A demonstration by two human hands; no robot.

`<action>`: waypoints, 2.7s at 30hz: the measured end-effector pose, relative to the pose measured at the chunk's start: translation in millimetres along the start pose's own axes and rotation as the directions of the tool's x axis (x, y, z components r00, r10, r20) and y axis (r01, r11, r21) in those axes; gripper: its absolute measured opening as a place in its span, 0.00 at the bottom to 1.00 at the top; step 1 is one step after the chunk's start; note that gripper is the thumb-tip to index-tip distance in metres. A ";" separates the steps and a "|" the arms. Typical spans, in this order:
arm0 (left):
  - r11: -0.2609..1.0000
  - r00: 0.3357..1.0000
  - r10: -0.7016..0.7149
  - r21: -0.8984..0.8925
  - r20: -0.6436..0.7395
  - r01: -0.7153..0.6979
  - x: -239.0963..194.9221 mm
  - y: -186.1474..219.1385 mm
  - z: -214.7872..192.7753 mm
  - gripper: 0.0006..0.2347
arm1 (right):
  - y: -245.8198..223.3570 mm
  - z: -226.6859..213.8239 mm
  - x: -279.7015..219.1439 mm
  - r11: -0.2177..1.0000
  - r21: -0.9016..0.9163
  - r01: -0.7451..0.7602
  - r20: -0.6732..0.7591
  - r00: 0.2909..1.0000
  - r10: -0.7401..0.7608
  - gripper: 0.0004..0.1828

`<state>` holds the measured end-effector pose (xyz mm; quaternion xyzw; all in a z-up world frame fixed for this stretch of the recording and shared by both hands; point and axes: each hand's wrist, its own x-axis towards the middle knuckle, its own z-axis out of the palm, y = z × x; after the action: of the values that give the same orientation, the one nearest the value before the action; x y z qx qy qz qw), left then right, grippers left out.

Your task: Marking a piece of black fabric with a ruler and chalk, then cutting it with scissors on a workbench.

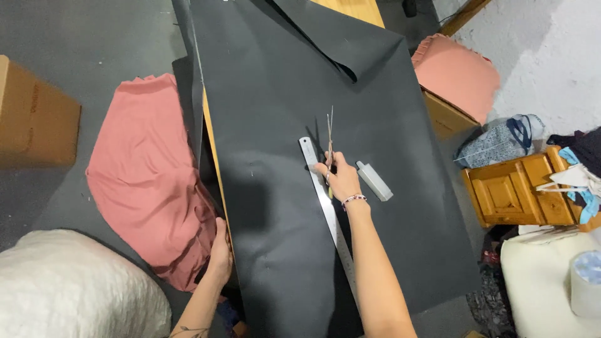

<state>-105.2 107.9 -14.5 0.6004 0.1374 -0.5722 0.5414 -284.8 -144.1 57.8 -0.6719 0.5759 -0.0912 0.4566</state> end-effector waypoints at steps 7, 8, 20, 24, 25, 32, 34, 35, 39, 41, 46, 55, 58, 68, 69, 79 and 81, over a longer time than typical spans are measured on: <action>0.982 0.995 -0.080 0.169 -0.063 0.090 -3.1 -40.0 -31.5 0.25 | 16.7 1.6 -38.5 0.993 -0.117 -0.017 0.004 1.000 0.017 0.26; 0.983 0.997 -0.044 0.174 -0.058 0.053 1.7 -47.8 -38.6 0.21 | 17.4 3.0 -43.3 0.994 -0.100 -0.034 0.002 0.999 0.034 0.27; 0.864 0.935 0.254 0.492 -0.246 -0.106 38.7 -108.3 -116.4 0.14 | 90.4 52.6 -20.6 0.938 -0.233 0.256 -0.203 0.931 -0.304 0.25; 0.575 0.868 0.297 0.800 -0.398 0.170 33.4 -86.0 -169.2 0.31 | 70.9 54.3 -28.9 0.952 -0.225 0.208 -0.216 0.942 -0.257 0.27; 0.575 0.867 0.297 0.800 -0.400 0.172 13.6 -65.9 -165.9 0.31 | 71.6 53.5 -29.3 0.952 -0.224 0.208 -0.215 0.943 -0.256 0.27; 0.132 0.772 -0.040 0.762 -0.635 0.634 -7.8 -40.0 -233.7 0.44 | 80.7 59.7 -17.0 0.909 -0.324 0.262 -0.311 0.878 -0.364 0.27; 0.100 0.727 -0.035 0.721 -0.686 0.686 10.3 -58.7 -252.2 0.39 | 80.2 65.0 -10.8 0.875 -0.383 0.297 -0.342 0.834 -0.433 0.28; 0.103 0.756 0.233 0.788 -0.612 0.607 22.5 -71.3 -255.5 0.38 | 78.2 66.7 -7.7 0.879 -0.392 0.271 -0.357 0.836 -0.417 0.34; -0.082 0.449 0.886 0.993 0.113 -0.089 -23.9 -6.2 -106.7 0.24 | 74.4 70.8 6.7 0.862 -0.428 0.273 -0.353 0.827 -0.437 0.42; -0.230 0.314 0.892 0.925 0.325 -0.303 -15.1 -15.5 -47.9 0.20 | 76.1 71.1 9.8 0.842 -0.476 0.255 -0.371 0.810 -0.455 0.36; -0.506 -0.010 0.559 0.332 0.829 -0.796 -54.1 -64.7 88.8 0.04 | 47.1 50.6 4.2 0.937 -0.295 0.188 -0.274 0.922 -0.271 0.32; -0.599 -0.047 -0.008 -0.043 0.999 -0.799 -41.0 -136.2 130.5 0.25 | 47.9 19.4 20.7 0.937 -0.311 0.161 -0.090 0.976 -0.198 0.34; -0.615 -0.100 0.051 -0.047 0.994 -0.787 -48.4 -127.2 133.9 0.16 | 42.8 8.8 16.8 0.925 -0.318 0.209 -0.041 0.971 -0.234 0.33; -0.635 -0.315 0.253 -0.088 0.915 -0.767 40.4 -65.4 100.2 0.14 | 62.0 -1.7 -17.7 0.992 -0.101 -0.079 -0.069 0.995 0.072 0.29; -0.651 -0.315 0.267 -0.071 0.911 -0.756 47.2 -52.2 96.8 0.13 | 52.3 -3.5 -29.5 0.984 -0.120 -0.131 -0.071 0.990 0.123 0.32; -0.749 -0.248 0.157 -0.049 0.956 -0.661 104.3 63.6 109.8 0.13 | 54.7 -13.6 -12.6 0.983 -0.095 -0.158 -0.137 0.980 0.144 0.22; -0.830 -0.183 0.104 -0.016 0.978 -0.557 111.6 95.5 138.3 0.12 | 47.5 -36.0 0.0 0.969 -0.193 -0.153 -0.286 0.954 0.093 0.21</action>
<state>-70.4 -90.4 -27.4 0.4521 -0.8624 0.0809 0.2128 -341.0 -158.6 44.0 -0.6603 0.6811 -0.0925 0.3026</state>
